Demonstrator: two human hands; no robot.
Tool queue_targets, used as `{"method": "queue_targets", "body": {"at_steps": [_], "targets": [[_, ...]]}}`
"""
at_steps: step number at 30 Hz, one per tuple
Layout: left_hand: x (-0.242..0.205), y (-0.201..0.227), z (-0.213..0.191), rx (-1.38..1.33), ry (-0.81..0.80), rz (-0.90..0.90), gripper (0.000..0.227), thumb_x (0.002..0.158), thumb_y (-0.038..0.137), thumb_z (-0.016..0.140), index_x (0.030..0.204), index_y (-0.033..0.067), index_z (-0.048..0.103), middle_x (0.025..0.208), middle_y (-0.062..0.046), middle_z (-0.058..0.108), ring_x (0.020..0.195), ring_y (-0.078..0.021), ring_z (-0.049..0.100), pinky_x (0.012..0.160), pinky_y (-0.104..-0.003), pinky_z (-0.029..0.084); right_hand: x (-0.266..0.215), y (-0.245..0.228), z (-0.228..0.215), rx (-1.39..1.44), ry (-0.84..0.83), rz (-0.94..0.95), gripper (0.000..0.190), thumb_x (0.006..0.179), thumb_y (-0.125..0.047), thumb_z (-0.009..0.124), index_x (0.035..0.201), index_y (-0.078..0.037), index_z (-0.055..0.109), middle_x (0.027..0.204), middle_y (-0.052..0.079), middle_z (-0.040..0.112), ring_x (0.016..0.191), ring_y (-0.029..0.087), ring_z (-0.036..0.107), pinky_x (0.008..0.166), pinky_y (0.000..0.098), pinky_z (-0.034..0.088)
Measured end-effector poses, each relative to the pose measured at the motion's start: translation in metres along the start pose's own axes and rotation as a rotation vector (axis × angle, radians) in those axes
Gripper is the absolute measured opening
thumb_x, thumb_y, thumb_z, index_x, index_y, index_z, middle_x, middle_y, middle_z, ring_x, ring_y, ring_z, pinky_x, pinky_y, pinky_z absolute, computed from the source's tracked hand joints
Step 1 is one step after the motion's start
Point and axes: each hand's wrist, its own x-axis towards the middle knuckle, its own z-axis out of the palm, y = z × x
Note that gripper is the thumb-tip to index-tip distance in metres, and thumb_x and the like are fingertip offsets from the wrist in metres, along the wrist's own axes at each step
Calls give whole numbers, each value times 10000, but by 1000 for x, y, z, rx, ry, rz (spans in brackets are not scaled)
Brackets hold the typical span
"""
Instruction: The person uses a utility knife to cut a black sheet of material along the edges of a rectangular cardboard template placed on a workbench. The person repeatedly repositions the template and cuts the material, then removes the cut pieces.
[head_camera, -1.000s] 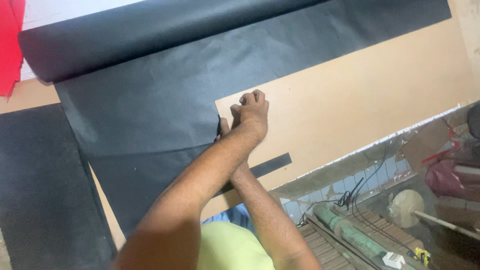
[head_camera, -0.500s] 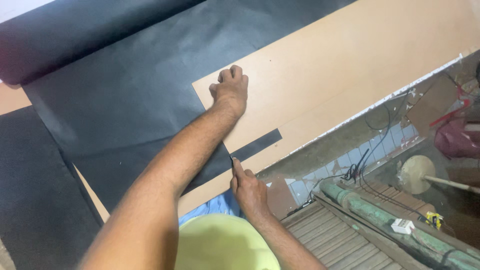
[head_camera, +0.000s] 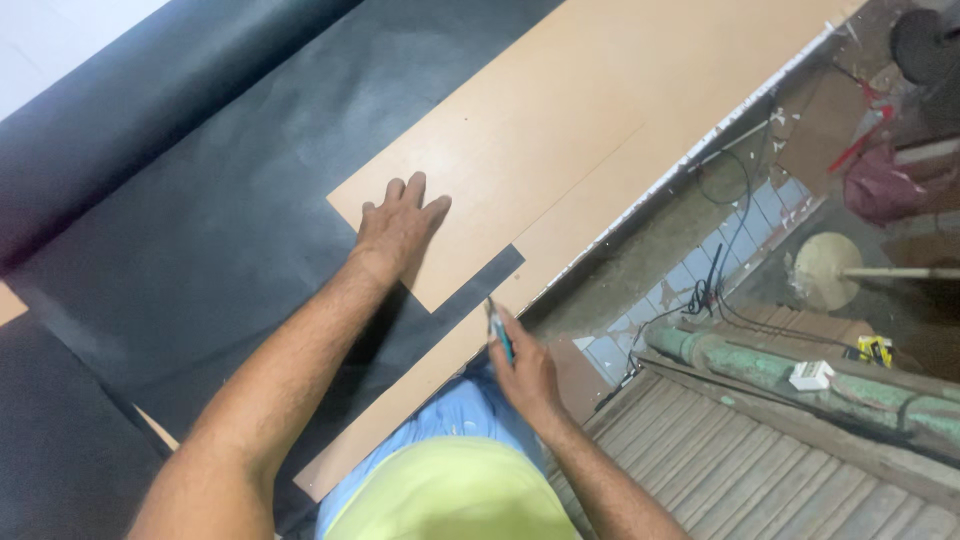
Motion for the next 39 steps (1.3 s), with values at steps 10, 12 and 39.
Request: {"method": "queue_targets", "body": {"at_steps": [10,12,39], "targets": [[-10,21,-40,70,-313,24,1119,720,171,919,1603,314,246,1620,-109,153,1442,-336,243,1124,-572,417,91,-15,8,468,229,381,567,955,-49,563,1503,-18,425,802,115,700,591,185,747,516,319,638],[-10,21,-36,93,-269,40,1126,726,180,918,1607,314,232,1641,-122,118,1450,-352,224,1126,-603,399,93,-20,9,467,250,385,593,943,-50,561,1515,-21,405,785,119,685,576,193,735,497,326,637],[-6,9,-18,116,-187,97,1180,675,302,959,1607,301,235,1647,-144,126,1456,-374,218,1090,-627,436,4,-89,78,465,-263,457,653,969,-87,563,1536,36,263,747,150,716,634,242,772,494,388,630]]}}
